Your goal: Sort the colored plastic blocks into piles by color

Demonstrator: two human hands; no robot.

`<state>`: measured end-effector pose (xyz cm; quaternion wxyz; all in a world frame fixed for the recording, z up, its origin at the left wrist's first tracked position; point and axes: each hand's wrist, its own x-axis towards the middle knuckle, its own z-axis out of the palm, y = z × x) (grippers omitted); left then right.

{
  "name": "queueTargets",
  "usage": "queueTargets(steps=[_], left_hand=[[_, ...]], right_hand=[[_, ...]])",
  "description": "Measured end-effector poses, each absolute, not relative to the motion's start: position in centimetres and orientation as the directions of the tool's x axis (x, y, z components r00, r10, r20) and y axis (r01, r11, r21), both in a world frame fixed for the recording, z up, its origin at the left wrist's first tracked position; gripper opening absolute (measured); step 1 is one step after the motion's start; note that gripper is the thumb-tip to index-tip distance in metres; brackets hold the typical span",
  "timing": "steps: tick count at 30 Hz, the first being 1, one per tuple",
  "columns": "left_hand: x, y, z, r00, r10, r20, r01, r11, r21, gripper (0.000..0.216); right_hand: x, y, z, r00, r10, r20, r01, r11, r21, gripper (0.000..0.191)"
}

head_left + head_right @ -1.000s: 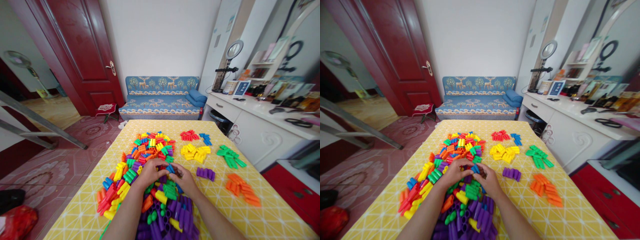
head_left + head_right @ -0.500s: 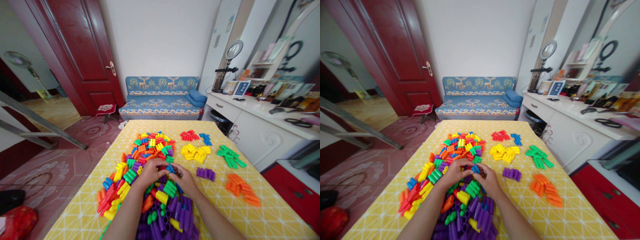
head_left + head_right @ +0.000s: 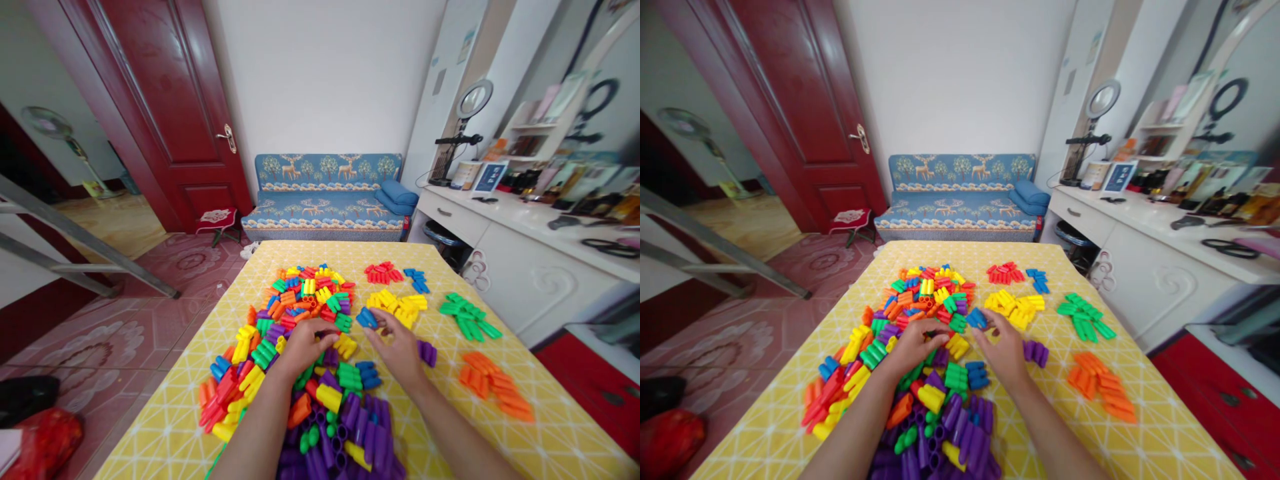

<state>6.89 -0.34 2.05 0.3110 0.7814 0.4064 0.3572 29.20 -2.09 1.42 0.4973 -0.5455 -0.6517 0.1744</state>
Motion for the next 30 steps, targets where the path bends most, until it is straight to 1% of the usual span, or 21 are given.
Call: queueTargets(steps=[2,4,5,6,7,8,10,13,17,21,27,30], left_hand=[[6.8,-0.3,2.0,0.41,0.864,0.293,0.418,-0.463,0.782,0.017],[6.8,-0.3,1.9,0.406,0.868,0.286,0.421,-0.455,0.785,0.019],[6.8,-0.3,1.8,0.404,0.87,0.283,0.423,-0.452,0.785,0.02],[6.8,-0.3,1.8,0.403,0.871,0.282,0.425,-0.451,0.785,0.021],[6.8,-0.3,1.8,0.401,0.872,0.281,0.427,-0.449,0.785,0.022],[6.8,-0.3,1.8,0.401,0.872,0.281,0.428,-0.45,0.784,0.023],[6.9,-0.2,1.7,0.403,0.871,0.281,0.43,-0.452,0.782,0.023],[6.8,-0.2,1.8,0.402,0.871,0.281,0.436,-0.452,0.778,0.023],[6.9,-0.2,2.0,0.41,0.868,0.279,0.435,-0.455,0.777,0.024],[6.9,-0.3,2.0,0.406,0.871,0.277,0.436,-0.451,0.779,0.024],[6.8,-0.2,1.7,0.398,0.875,0.275,0.431,-0.443,0.786,0.025],[6.7,-0.2,1.7,0.394,0.879,0.268,0.431,-0.434,0.791,0.025]], right_hand=[[32.1,0.2,2.3,0.174,0.849,0.499,0.59,0.315,-0.743,0.042],[35.7,3.1,3.0,0.253,0.83,0.498,0.642,0.241,-0.728,0.046],[37.8,4.6,3.2,0.306,0.819,0.486,0.67,0.178,-0.721,0.047],[39.8,6.1,3.3,0.35,0.818,0.458,0.715,0.083,-0.695,0.047],[41.7,7.4,3.5,0.406,0.818,0.407,0.756,-0.051,-0.652,0.047],[43.5,8.6,3.6,0.438,0.815,0.379,0.767,-0.119,-0.63,0.046],[46.5,10.3,3.7,0.482,0.807,0.34,0.784,-0.225,-0.578,0.043],[48.9,11.8,3.7,0.506,0.8,0.322,0.811,-0.314,-0.494,0.04],[49.4,12.9,3.2,0.479,0.823,0.305,0.856,-0.361,-0.371,0.038],[48.7,13.6,2.6,0.452,0.853,0.26,0.88,-0.378,-0.289,0.035],[47.3,14.3,1.6,0.458,0.861,0.219,0.88,-0.406,-0.245,0.039],[46.9,14.6,1.4,0.45,0.874,0.186,0.883,-0.404,-0.238,0.031]])
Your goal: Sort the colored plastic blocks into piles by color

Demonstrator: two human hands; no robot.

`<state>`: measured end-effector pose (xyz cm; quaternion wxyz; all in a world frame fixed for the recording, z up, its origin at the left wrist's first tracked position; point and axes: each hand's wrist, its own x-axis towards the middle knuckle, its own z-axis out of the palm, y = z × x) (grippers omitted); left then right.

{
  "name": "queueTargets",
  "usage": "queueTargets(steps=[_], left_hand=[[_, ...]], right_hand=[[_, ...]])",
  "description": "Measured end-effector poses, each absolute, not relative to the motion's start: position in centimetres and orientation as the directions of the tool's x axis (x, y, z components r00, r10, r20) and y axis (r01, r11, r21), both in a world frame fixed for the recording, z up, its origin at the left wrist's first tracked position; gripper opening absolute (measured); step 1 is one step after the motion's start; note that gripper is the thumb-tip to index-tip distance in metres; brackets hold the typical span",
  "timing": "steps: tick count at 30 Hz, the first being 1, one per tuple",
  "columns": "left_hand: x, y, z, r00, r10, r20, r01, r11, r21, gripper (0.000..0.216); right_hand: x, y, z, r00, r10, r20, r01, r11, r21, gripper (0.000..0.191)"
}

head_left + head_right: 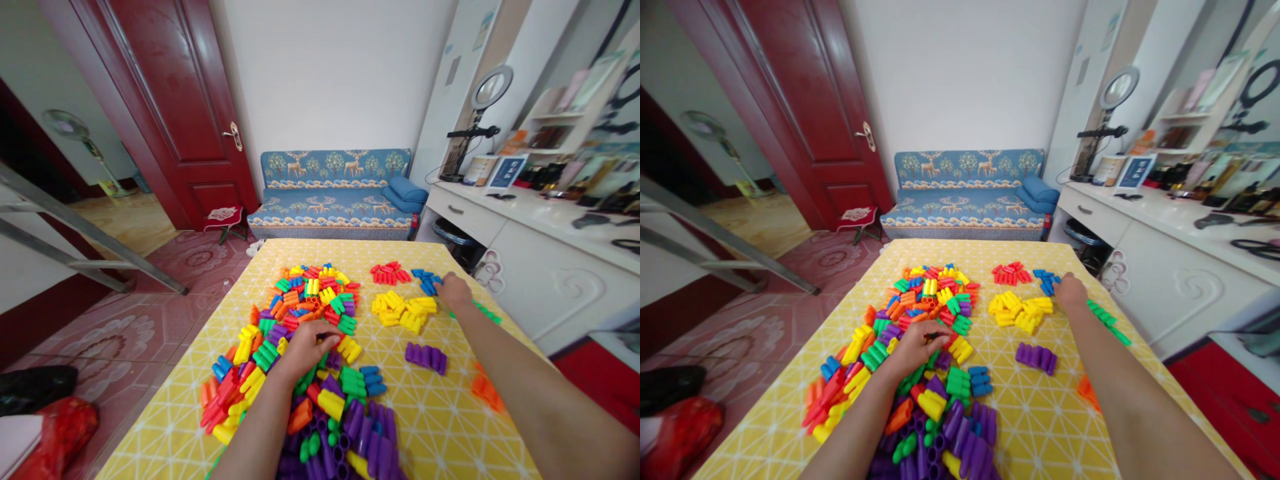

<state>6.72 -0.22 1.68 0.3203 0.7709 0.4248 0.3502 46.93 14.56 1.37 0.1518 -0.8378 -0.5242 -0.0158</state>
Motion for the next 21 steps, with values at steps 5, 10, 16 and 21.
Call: queueTargets(steps=[5,10,16,21], left_hand=[[6.7,-0.3,1.8,0.399,0.876,0.273,0.419,-0.438,0.795,0.021],[6.7,-0.2,1.7,0.405,0.872,0.276,0.426,-0.447,0.787,0.021],[6.7,-0.1,1.6,0.402,0.868,0.29,0.417,-0.456,0.786,0.023],[6.7,-0.2,1.6,0.404,0.868,0.288,0.417,-0.455,0.787,0.022]], right_hand=[[46.7,14.1,1.7,0.395,0.906,0.151,0.901,-0.349,-0.258,0.021],[45.2,12.3,3.0,0.367,0.898,0.243,0.894,-0.269,-0.358,0.026],[38.4,7.3,3.6,0.154,0.94,0.305,0.844,0.035,-0.535,0.029],[33.1,0.3,3.1,-0.215,0.967,0.137,0.597,0.242,-0.765,0.02]])
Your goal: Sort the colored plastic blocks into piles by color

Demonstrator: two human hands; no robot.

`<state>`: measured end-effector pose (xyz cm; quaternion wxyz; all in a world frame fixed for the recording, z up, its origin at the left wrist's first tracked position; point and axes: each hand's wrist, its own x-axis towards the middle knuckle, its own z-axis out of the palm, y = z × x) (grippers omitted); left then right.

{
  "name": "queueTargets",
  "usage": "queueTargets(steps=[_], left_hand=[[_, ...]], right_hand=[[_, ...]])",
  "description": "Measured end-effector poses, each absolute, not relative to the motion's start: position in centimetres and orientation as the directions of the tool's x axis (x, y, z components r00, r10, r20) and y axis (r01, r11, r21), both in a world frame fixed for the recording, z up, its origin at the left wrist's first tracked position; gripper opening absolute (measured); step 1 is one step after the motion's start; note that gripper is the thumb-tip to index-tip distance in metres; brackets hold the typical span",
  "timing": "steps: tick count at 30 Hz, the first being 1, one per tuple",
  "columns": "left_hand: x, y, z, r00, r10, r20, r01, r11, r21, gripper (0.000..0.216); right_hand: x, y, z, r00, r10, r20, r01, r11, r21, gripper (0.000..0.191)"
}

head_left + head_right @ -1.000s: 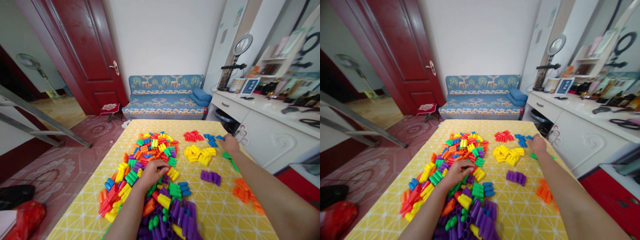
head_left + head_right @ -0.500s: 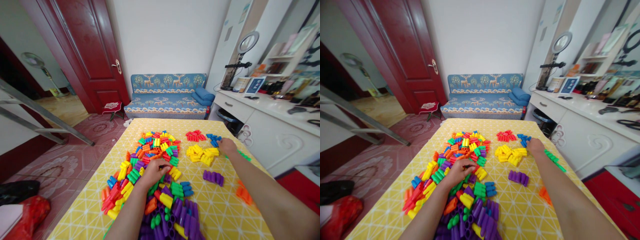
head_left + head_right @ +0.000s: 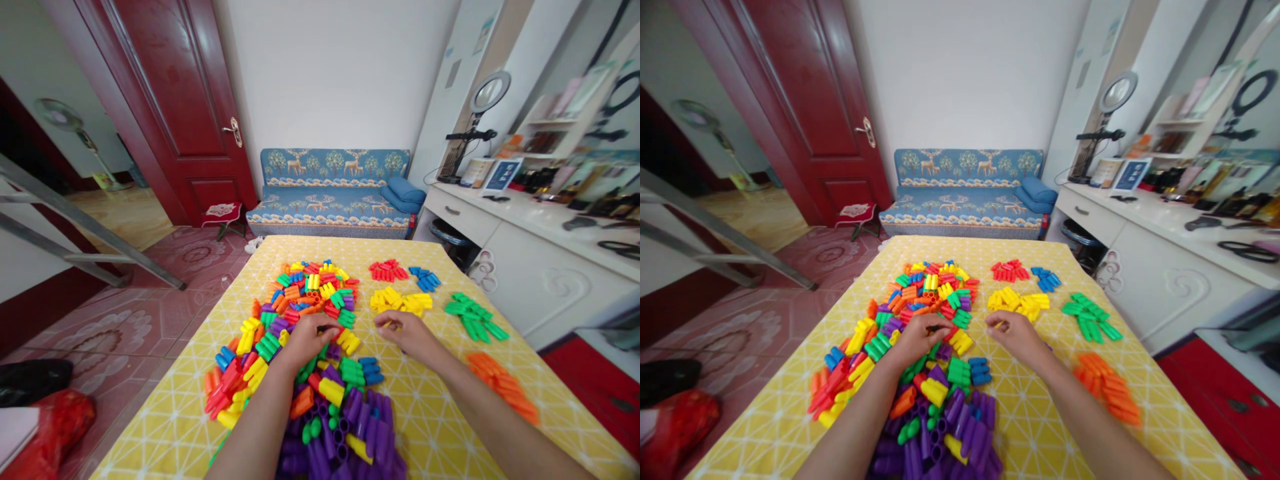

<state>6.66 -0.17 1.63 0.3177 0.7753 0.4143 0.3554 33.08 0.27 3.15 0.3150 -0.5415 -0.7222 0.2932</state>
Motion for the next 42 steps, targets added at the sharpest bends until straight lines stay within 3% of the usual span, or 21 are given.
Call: queueTargets(steps=[2,5,11,17,22,26,32,37,42], left_hand=[[6.7,-0.2,1.6,0.4,0.871,0.284,0.419,-0.45,0.789,0.023],[6.7,-0.1,1.6,0.396,0.873,0.285,0.419,-0.448,0.79,0.022],[6.6,-0.1,1.6,0.4,0.869,0.291,0.414,-0.455,0.789,0.02],[6.6,-0.2,1.6,0.396,0.872,0.289,0.42,-0.452,0.787,0.02],[6.7,-0.2,1.6,0.388,0.878,0.282,0.414,-0.439,0.797,0.02],[6.7,-0.1,1.6,0.389,0.877,0.282,0.411,-0.439,0.799,0.021],[6.6,-0.1,1.5,0.385,0.877,0.288,0.405,-0.441,0.801,0.02],[6.6,-0.1,1.4,0.383,0.878,0.287,0.405,-0.439,0.802,0.018],[6.6,-0.1,1.5,0.384,0.88,0.279,0.414,-0.434,0.8,0.018]], right_hand=[[32.2,-2.0,3.1,-0.366,0.927,0.083,0.53,0.281,-0.8,0.028],[31.6,-4.2,3.1,-0.486,0.87,0.084,0.55,0.379,-0.744,0.047],[30.6,-5.8,2.1,-0.452,0.888,0.082,0.584,0.365,-0.726,0.056],[30.7,-6.0,2.2,-0.441,0.894,0.082,0.59,0.357,-0.725,0.052],[32.1,-5.2,2.8,-0.48,0.877,0.021,0.539,0.314,-0.782,0.021],[33.0,-4.6,2.1,-0.424,0.903,-0.063,0.604,0.23,-0.764,0.023],[32.9,-5.9,2.2,-0.257,0.966,-0.019,0.79,0.198,-0.58,0.021],[33.0,-6.7,2.7,-0.338,0.94,-0.043,0.806,0.266,-0.53,0.037],[32.7,-6.5,2.9,-0.383,0.92,-0.084,0.803,0.287,-0.522,0.038]])
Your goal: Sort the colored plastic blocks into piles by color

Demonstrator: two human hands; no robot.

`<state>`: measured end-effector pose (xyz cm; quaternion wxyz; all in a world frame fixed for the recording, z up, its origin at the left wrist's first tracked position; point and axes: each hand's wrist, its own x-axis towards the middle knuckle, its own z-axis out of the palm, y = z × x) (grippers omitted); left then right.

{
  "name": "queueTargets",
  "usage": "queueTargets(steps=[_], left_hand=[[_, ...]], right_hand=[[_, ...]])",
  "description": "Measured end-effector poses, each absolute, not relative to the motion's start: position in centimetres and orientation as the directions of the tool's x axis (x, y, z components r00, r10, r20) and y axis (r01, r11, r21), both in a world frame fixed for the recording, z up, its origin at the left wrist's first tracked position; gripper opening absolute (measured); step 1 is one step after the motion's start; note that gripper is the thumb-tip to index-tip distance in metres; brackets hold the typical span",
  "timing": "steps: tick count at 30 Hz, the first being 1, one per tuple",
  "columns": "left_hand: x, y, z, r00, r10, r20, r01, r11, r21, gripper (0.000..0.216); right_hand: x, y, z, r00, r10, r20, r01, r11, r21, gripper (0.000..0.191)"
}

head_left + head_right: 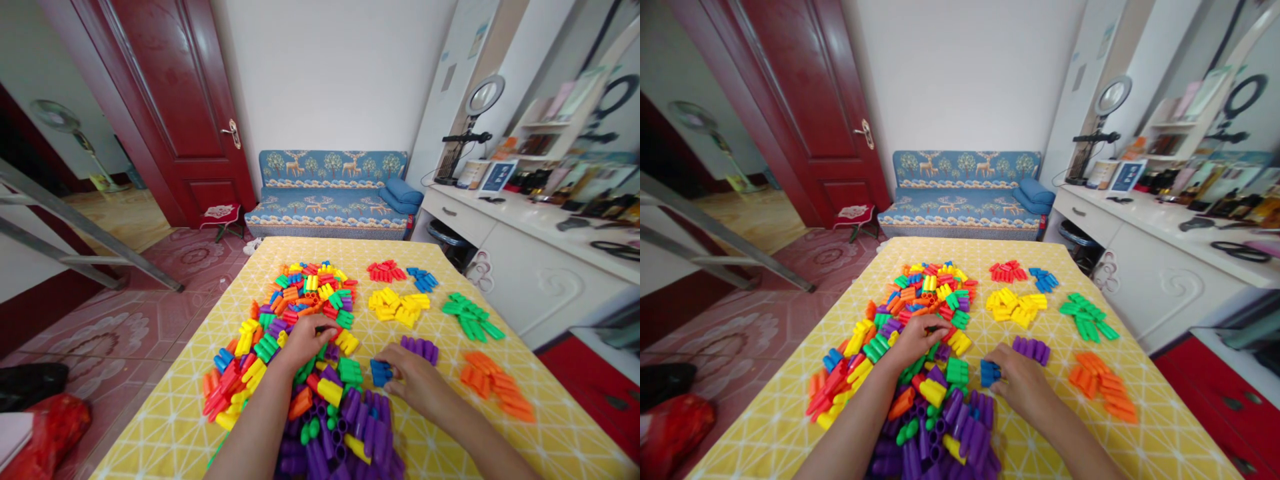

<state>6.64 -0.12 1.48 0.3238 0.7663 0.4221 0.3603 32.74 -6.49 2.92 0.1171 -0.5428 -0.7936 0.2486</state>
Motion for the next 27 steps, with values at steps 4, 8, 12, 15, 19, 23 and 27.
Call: queueTargets(steps=[4,8,12,15,19,23,27], left_hand=[[6.7,-0.1,1.5,0.387,0.878,0.281,0.411,-0.437,0.8,0.018],[6.7,-0.2,1.6,0.387,0.879,0.28,0.41,-0.436,0.801,0.019],[6.7,-0.2,1.7,0.385,0.879,0.282,0.412,-0.437,0.799,0.018],[6.7,-0.1,1.6,0.394,0.873,0.288,0.405,-0.446,0.798,0.018],[6.6,0.0,1.4,0.398,0.87,0.292,0.395,-0.45,0.801,0.018],[6.6,0.0,1.4,0.387,0.877,0.285,0.403,-0.439,0.803,0.02],[6.6,-0.1,1.5,0.384,0.881,0.276,0.414,-0.431,0.802,0.021]], right_hand=[[32.3,-6.8,3.3,-0.431,0.899,-0.071,0.82,0.358,-0.447,0.036],[32.9,-5.9,3.7,-0.464,0.886,-0.003,0.803,0.419,-0.424,0.027],[36.7,-0.9,4.7,-0.275,0.953,0.124,0.813,0.3,-0.499,0.035],[41.4,4.6,5.0,-0.026,0.964,0.263,0.848,0.161,-0.505,0.038],[46.5,9.8,4.4,0.256,0.939,0.23,0.923,-0.166,-0.348,0.036],[48.0,11.4,3.3,0.376,0.905,0.198,0.916,-0.33,-0.23,0.034],[47.6,11.7,2.1,0.426,0.887,0.175,0.901,-0.401,-0.164,0.033]])
